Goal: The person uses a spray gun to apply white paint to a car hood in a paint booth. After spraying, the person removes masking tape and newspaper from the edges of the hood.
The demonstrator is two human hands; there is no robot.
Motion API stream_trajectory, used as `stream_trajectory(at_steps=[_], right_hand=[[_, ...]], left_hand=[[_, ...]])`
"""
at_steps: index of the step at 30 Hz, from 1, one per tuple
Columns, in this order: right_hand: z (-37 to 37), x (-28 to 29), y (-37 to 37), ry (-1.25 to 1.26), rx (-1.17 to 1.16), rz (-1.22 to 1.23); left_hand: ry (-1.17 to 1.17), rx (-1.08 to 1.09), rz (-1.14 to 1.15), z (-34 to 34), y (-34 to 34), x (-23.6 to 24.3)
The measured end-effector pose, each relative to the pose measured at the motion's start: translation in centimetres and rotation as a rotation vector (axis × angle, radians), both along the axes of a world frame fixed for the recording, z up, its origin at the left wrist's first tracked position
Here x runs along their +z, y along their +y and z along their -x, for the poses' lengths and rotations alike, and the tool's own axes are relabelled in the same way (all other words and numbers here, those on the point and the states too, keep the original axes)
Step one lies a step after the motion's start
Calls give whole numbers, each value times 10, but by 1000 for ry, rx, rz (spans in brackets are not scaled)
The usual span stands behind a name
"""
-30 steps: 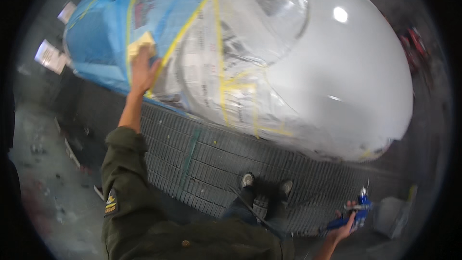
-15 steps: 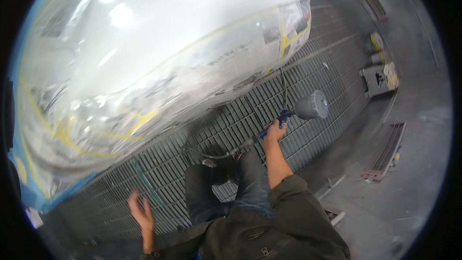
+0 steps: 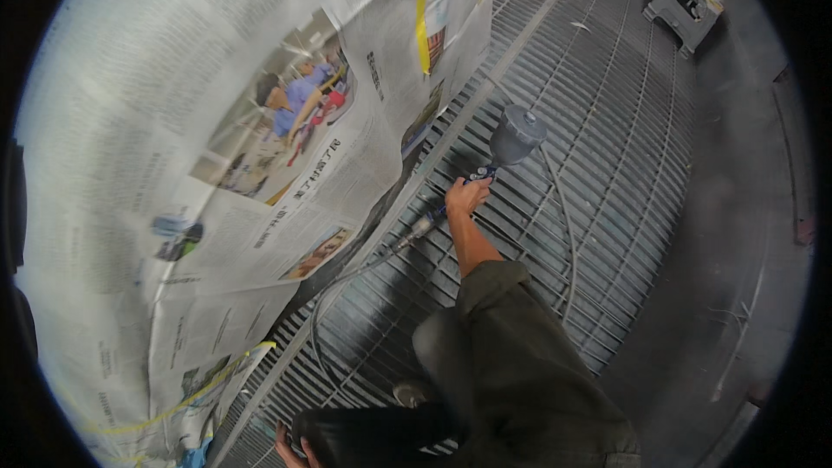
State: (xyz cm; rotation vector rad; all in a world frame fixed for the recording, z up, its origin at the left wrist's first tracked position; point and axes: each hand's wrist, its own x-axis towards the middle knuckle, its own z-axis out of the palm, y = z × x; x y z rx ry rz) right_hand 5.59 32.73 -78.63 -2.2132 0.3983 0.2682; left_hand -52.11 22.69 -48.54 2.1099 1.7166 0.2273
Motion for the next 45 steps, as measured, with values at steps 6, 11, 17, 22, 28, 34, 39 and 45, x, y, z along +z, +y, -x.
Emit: stream_trajectory(at_steps=[6, 11, 17, 22, 28, 34, 39, 45], right_hand=[[53, -70, 23, -147, 332, 111], [126, -87, -14, -140, 477, 93], [167, -74, -11, 10, 474, 128], [161, -60, -9, 50, 456, 95], [160, -55, -21, 120, 713, 228], [99, -58, -56, -87, 887, -435], [134, 165, -56, 111, 1008, -782], [207, 455, -4, -1043, 1549, -878]], left_hand=[[-1, 212, -65, -11, -33, -26], [-50, 327, -68, -39, -31, -19], [22, 357, -94, -43, -31, -16], [20, 334, -157, -38, -30, -18], [-27, 340, -62, -19, -26, -28], [-128, 18, -358, -16, 36, 32], [-79, -133, -827, -15, 96, 150], [145, -351, -1021, -88, 184, 247]])
